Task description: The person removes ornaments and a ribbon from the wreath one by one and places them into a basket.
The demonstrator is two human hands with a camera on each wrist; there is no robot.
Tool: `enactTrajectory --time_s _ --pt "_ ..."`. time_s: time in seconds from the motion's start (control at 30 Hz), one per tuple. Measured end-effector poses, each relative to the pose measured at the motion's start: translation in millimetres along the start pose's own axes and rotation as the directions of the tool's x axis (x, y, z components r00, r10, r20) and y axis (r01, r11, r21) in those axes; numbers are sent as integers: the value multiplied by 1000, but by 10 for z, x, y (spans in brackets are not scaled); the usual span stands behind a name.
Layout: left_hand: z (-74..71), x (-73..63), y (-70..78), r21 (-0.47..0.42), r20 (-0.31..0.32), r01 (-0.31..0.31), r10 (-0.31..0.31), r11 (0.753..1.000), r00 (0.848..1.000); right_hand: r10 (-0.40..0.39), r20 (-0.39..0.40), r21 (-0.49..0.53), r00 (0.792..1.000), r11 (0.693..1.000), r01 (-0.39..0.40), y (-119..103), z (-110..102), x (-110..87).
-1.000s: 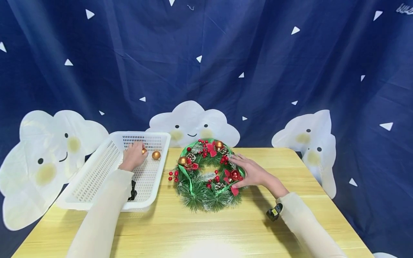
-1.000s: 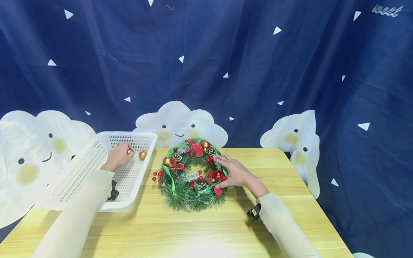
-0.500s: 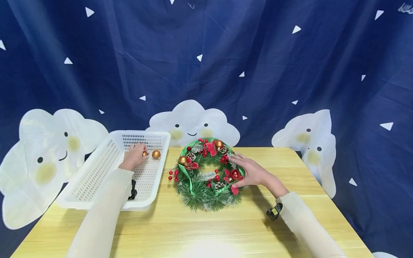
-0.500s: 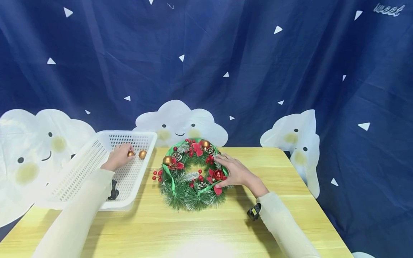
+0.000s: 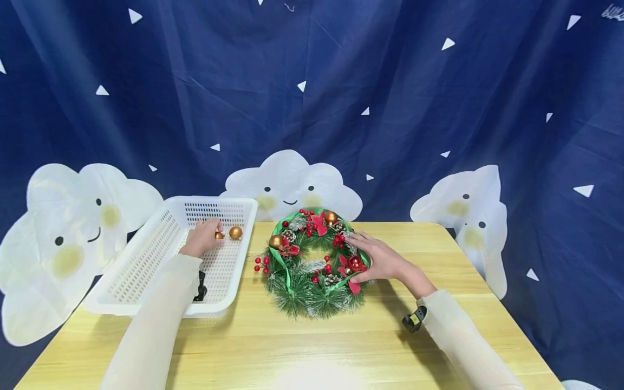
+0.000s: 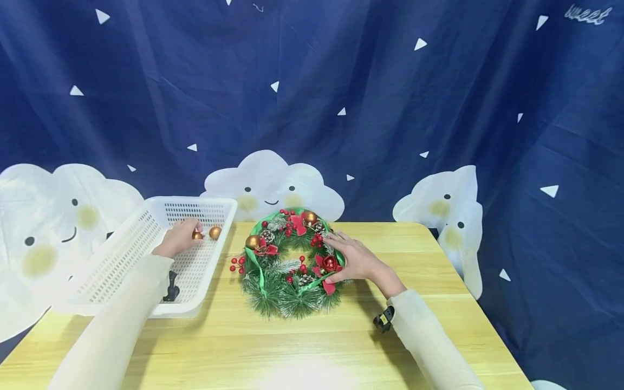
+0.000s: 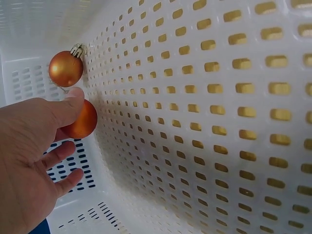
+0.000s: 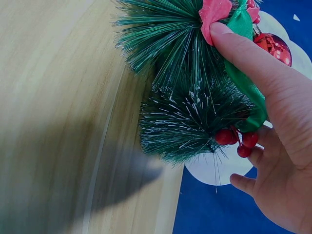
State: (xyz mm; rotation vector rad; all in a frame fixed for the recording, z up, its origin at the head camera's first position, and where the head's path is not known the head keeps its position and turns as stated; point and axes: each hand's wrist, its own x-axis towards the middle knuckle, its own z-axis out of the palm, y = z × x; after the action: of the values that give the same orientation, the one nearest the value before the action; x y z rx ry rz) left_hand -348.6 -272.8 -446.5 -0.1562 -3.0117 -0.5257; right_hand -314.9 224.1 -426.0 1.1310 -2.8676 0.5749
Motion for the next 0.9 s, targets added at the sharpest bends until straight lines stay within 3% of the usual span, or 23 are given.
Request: enactTrajectory --time_s 0.9 --pt "0 21 17 23 21 13 -13 1000 1000 14 10 3 1000 1000 -14 0 -7 6"
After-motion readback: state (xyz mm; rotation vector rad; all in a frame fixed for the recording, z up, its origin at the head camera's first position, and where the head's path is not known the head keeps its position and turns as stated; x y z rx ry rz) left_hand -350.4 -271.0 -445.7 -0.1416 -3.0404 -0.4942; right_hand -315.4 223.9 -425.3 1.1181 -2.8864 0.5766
